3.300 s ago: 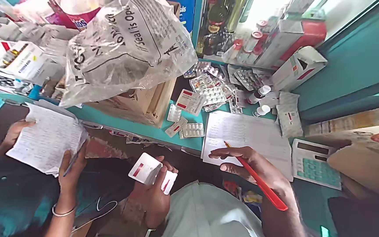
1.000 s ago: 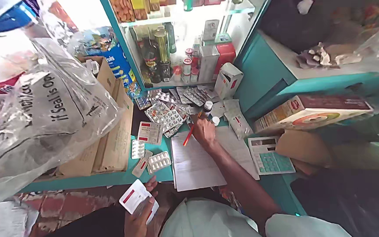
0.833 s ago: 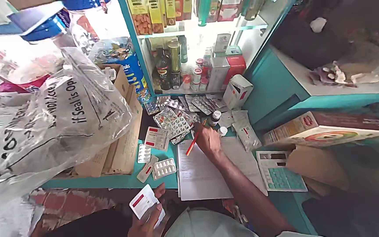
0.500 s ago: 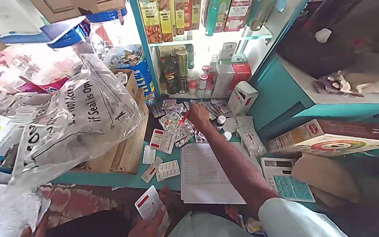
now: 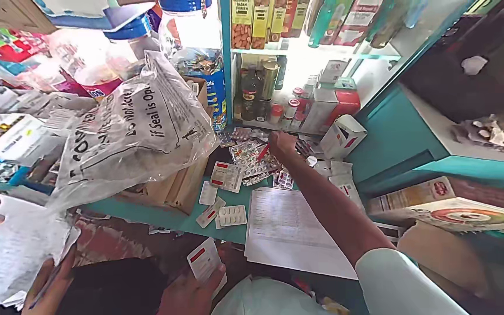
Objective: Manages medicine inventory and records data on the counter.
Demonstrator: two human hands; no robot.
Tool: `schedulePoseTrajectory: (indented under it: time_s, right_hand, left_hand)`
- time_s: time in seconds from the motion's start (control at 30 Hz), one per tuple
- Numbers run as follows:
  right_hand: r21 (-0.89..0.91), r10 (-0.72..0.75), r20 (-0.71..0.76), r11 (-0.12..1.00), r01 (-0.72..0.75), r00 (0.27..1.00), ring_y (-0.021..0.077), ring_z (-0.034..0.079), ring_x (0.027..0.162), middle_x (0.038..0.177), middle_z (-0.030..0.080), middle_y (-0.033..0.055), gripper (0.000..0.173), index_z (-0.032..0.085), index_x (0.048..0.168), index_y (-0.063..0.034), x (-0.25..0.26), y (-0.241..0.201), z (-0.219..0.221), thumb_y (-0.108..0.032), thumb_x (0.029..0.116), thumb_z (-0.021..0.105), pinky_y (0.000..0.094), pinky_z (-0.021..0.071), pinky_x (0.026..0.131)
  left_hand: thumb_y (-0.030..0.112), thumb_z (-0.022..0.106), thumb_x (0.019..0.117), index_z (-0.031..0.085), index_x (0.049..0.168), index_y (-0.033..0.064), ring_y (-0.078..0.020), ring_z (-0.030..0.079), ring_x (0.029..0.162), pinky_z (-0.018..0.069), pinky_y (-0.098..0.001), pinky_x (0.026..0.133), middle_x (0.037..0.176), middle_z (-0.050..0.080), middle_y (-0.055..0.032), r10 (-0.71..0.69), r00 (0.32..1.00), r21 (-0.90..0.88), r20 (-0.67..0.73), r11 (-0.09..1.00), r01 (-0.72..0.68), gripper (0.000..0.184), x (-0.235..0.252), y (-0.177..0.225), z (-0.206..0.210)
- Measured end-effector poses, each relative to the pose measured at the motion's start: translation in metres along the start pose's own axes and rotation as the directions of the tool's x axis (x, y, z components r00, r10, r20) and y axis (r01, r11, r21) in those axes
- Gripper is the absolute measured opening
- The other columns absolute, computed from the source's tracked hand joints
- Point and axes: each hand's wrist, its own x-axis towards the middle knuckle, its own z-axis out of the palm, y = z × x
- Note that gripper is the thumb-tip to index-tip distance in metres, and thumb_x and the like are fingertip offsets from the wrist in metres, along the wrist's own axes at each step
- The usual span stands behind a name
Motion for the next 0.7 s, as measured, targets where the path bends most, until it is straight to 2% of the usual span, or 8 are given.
schedulePoseTrajectory:
  time_s: [0.17, 0.27, 0.37, 0.47, 0.53, 0.63, 0.7]
  right_hand:
    - [-0.079, -0.175, -0.033, 0.982, 0.172, 0.984, 0.0454, 0.068, 0.101, 0.11, 0.069, 0.0252, 0.016, 0.069, 0.103, 0.0018, 0.007, 0.011, -0.008, -0.004, 0.0977, 0.055, 0.0634, 0.054, 0.074]
    - [-0.107, -0.256, -0.088, 0.963, 0.246, 0.963, 0.0446, 0.068, 0.102, 0.11, 0.069, 0.0244, 0.014, 0.069, 0.101, 0.0016, -0.002, 0.011, -0.023, 0.001, 0.0953, 0.057, 0.0622, 0.0546, 0.077]
    - [-0.085, -0.26, -0.142, 0.964, 0.25, 0.955, 0.0448, 0.068, 0.102, 0.11, 0.069, 0.0239, 0.015, 0.069, 0.105, -0.0003, -0.006, 0.01, -0.042, -0.002, 0.0936, 0.06, 0.0631, 0.0539, 0.076]
    - [0.009, -0.227, -0.189, 0.973, 0.233, 0.956, 0.0457, 0.067, 0.108, 0.113, 0.069, 0.0244, 0.017, 0.071, 0.108, -0.001, -0.012, 0.009, -0.061, -0.005, 0.095, 0.06, 0.0647, 0.0532, 0.082]
    - [0.026, -0.24, -0.183, 0.968, 0.249, 0.953, 0.0489, 0.066, 0.104, 0.111, 0.068, 0.0276, 0.016, 0.069, 0.108, 0.0003, -0.034, 0.0, -0.066, -0.003, 0.0955, 0.06, 0.0664, 0.0529, 0.079]
    - [0.076, -0.327, -0.12, 0.938, 0.337, 0.937, 0.0508, 0.067, 0.1, 0.112, 0.068, 0.0291, 0.025, 0.068, 0.12, -0.0013, -0.078, -0.03, -0.04, -0.006, 0.096, 0.064, 0.0672, 0.0531, 0.077]
    - [0.067, -0.382, -0.098, 0.919, 0.389, 0.919, 0.0478, 0.068, 0.095, 0.109, 0.068, 0.027, 0.028, 0.064, 0.123, -0.0008, -0.099, -0.044, -0.013, -0.006, 0.0955, 0.065, 0.0633, 0.0541, 0.074]
  left_hand:
    - [0.001, 0.062, 0.0935, 0.056, 0.129, -0.0043, -0.0185, 0.067, 0.117, 0.0544, -0.0358, 0.102, 0.127, 0.07, -0.0105, 0.04, 0.999, -0.011, 0.019, 0.999, -0.04, 0.036, -0.001, 0.004, 0.003]
    - [0.0, 0.062, 0.0927, 0.055, 0.128, -0.0058, -0.0202, 0.066, 0.118, 0.0543, -0.0369, 0.102, 0.126, 0.07, -0.0119, 0.063, 0.998, -0.029, 0.012, 0.998, -0.063, 0.037, -0.004, -0.001, 0.003]
    - [-0.001, 0.062, 0.0926, 0.056, 0.129, -0.0061, -0.0194, 0.068, 0.115, 0.0553, -0.0364, 0.1, 0.124, 0.071, -0.0113, 0.053, 0.999, -0.018, -0.002, 0.998, -0.053, 0.037, -0.007, -0.001, 0.002]
    - [-0.002, 0.061, 0.0921, 0.056, 0.128, -0.006, -0.0171, 0.068, 0.113, 0.0557, -0.0344, 0.099, 0.122, 0.072, -0.0095, 0.055, 0.998, -0.008, -0.017, 0.998, -0.055, 0.037, -0.008, -0.001, 0.001]
    - [-0.003, 0.062, 0.0913, 0.055, 0.128, -0.0062, -0.0155, 0.069, 0.111, 0.0565, -0.0332, 0.098, 0.12, 0.072, -0.0088, 0.049, 0.998, -0.013, -0.043, 0.999, -0.05, 0.038, -0.008, -0.002, 0.001]
    - [0.0, 0.065, 0.0906, 0.055, 0.126, -0.0024, -0.0057, 0.069, 0.098, 0.0589, -0.0273, 0.088, 0.108, 0.073, 0.0003, -0.07, 0.99, 0.048, -0.126, 0.996, 0.077, 0.037, -0.012, 0.007, 0.006]
    - [0.007, 0.067, 0.0946, 0.057, 0.129, 0.0005, -0.0046, 0.07, 0.098, 0.0594, -0.0288, 0.089, 0.107, 0.073, 0.0023, -0.171, 0.981, 0.102, -0.089, 0.978, 0.18, 0.036, -0.012, 0.01, 0.006]
